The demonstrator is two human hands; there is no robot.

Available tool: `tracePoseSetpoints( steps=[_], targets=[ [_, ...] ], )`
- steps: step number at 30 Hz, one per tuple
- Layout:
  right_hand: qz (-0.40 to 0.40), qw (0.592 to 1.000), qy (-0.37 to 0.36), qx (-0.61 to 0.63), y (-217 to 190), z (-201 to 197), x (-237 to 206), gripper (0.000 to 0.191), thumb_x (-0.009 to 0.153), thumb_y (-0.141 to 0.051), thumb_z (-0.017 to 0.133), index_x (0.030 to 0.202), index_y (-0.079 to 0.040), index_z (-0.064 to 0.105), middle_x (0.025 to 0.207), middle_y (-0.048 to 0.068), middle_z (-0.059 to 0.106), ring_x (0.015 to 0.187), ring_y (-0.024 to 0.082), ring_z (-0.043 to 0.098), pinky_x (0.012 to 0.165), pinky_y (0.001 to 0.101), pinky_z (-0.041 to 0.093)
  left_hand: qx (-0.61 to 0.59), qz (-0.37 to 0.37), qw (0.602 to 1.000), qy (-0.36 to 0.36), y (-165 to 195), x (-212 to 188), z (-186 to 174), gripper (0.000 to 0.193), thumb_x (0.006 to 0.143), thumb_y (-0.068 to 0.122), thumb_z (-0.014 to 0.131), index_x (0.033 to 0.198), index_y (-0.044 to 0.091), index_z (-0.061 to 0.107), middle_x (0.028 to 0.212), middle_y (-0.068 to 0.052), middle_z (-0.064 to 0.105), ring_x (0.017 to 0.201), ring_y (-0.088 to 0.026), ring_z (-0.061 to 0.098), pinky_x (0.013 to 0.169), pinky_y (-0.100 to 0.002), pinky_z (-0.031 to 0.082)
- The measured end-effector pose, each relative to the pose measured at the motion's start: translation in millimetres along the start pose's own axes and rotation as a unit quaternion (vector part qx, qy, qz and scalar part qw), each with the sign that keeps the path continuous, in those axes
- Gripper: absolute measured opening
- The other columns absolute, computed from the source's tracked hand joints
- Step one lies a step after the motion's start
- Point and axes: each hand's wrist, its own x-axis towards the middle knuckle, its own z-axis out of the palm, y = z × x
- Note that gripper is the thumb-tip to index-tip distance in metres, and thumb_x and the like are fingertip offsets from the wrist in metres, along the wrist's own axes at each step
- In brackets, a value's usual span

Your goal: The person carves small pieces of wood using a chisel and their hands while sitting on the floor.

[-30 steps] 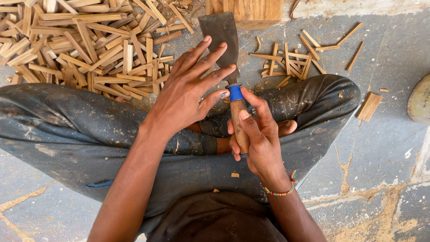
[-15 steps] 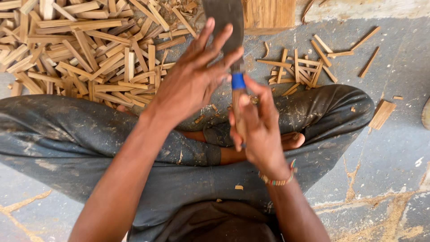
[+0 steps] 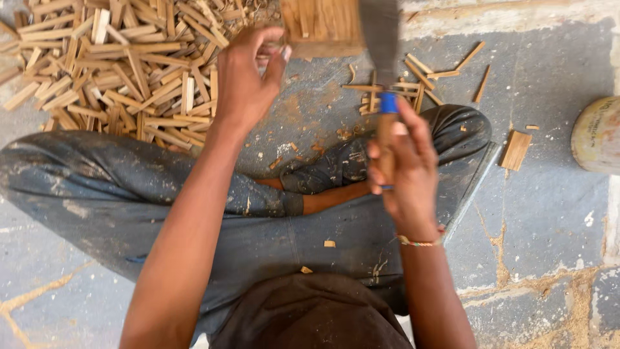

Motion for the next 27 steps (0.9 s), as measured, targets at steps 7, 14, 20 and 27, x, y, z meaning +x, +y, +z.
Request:
tracePoseSetpoints(
  steps=[7, 14, 20, 27],
  targets=[
    [-0.030, 0.995, 0.093, -0.028, 5, -63, -44, 0.050, 0.109, -0.023, 0.053, 0.156, -0.012, 0.043, 0.085, 0.010, 0.058, 0.051, 0.012, 0.050, 0.041, 0.0241, 0.043, 0.100, -0.088, 0.991, 0.012, -10, 61, 52, 0.023, 0.088, 0.017, 0.083, 0.102, 0.000, 0.073, 0.091, -0.012, 0.077, 0.076, -0.018, 0.077, 0.065, -0.029, 0.063],
    [-0.037, 0.993, 0.113, -0.010, 22, -68, -32, 0.051, 0.109, -0.020, 0.052, 0.157, -0.011, 0.040, 0.085, 0.011, 0.059, 0.051, 0.014, 0.051, 0.042, 0.0256, 0.044, 0.077, -0.265, 0.960, -0.041, -7, 90, 51, 0.023, 0.083, 0.021, 0.085, 0.096, 0.006, 0.073, 0.077, -0.009, 0.075, 0.059, -0.012, 0.073, 0.052, -0.020, 0.061],
    [-0.022, 0.996, 0.088, -0.009, 17, -69, -25, 0.049, 0.110, -0.019, 0.050, 0.157, -0.010, 0.040, 0.086, 0.012, 0.059, 0.052, 0.013, 0.051, 0.042, 0.0250, 0.043, 0.163, -0.205, 0.960, -0.097, -20, 93, 37, 0.019, 0.097, 0.022, 0.078, 0.088, 0.005, 0.080, 0.072, -0.008, 0.077, 0.055, -0.010, 0.071, 0.059, -0.021, 0.059],
    [-0.013, 0.995, 0.099, -0.019, 18, -69, -24, 0.049, 0.110, -0.019, 0.051, 0.157, -0.011, 0.040, 0.085, 0.012, 0.060, 0.051, 0.013, 0.051, 0.041, 0.0250, 0.042, 0.065, -0.282, 0.948, -0.134, -24, 102, 34, 0.018, 0.097, 0.025, 0.067, 0.092, 0.009, 0.073, 0.069, -0.003, 0.073, 0.056, -0.005, 0.073, 0.051, -0.017, 0.064]
  ],
)
